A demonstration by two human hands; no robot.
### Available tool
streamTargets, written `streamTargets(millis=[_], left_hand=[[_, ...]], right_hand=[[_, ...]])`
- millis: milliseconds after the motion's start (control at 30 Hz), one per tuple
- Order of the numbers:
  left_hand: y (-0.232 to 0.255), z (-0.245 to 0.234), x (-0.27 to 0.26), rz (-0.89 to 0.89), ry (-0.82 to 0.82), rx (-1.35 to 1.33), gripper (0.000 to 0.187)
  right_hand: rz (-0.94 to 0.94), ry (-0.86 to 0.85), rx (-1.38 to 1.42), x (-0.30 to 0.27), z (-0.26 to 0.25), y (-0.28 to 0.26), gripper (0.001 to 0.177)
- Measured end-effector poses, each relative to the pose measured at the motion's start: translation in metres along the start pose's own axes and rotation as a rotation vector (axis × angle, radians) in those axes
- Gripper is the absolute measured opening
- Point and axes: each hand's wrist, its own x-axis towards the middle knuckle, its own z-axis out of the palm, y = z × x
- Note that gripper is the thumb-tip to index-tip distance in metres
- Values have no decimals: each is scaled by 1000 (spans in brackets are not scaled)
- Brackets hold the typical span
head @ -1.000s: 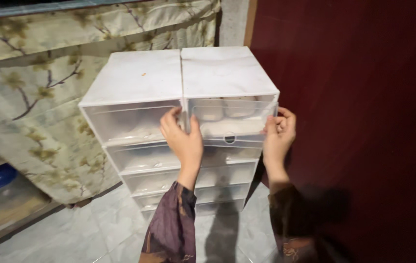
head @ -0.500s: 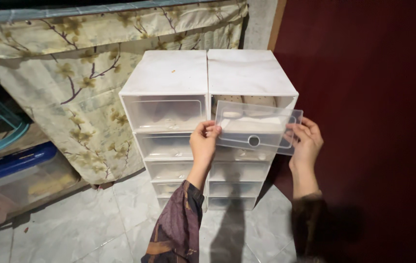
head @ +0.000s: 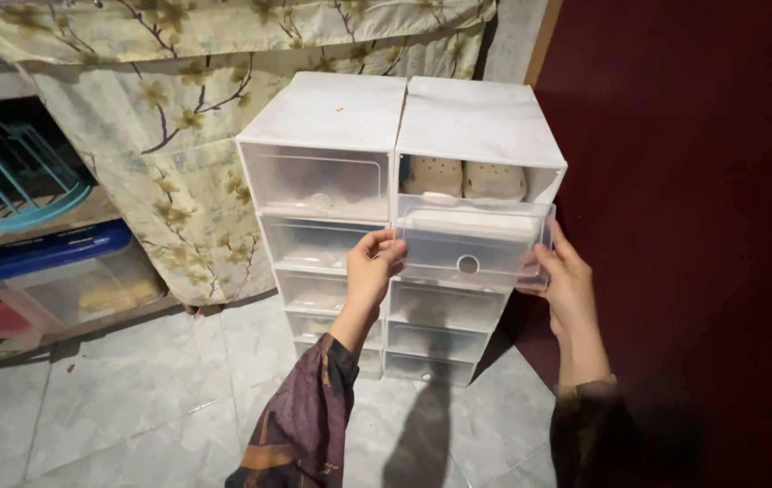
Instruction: The person kneels in front of a white plastic shoe cabinet and removes the clear plastic drawer fronts one by one, unlatching each front panel from its slot and placing the removed panels on the tiled floor beside the cabinet.
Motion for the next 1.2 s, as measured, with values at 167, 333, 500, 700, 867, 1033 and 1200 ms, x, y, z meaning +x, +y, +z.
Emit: streamTargets(millis=[167,333,500,700,867,1033,1200], left_hand=[[10,-14,-12,-23,1,3,26],[41,-54,-14,-84,-33,-35,22],[84,-128,-12,-58,-15,19,16],[125,-237,-22,29,85,36,17],[159,-323,-44,108,218,170,19],[182,-426,-71,121,356,261,24],[188,-549,-100,57,500,382,35]], right_hand=[[57,-171,-41,-20,9,-11,78],[29,-205,-12,-28,44,-13,73],[75,-223,61,-33,115,-9,62],[118,-319,60,-51,219,1,50],[156,-335,20,-75,309,15,48],[174,-470,76,-100,406,56,54],[323,-504,132,-126,521,123,46]])
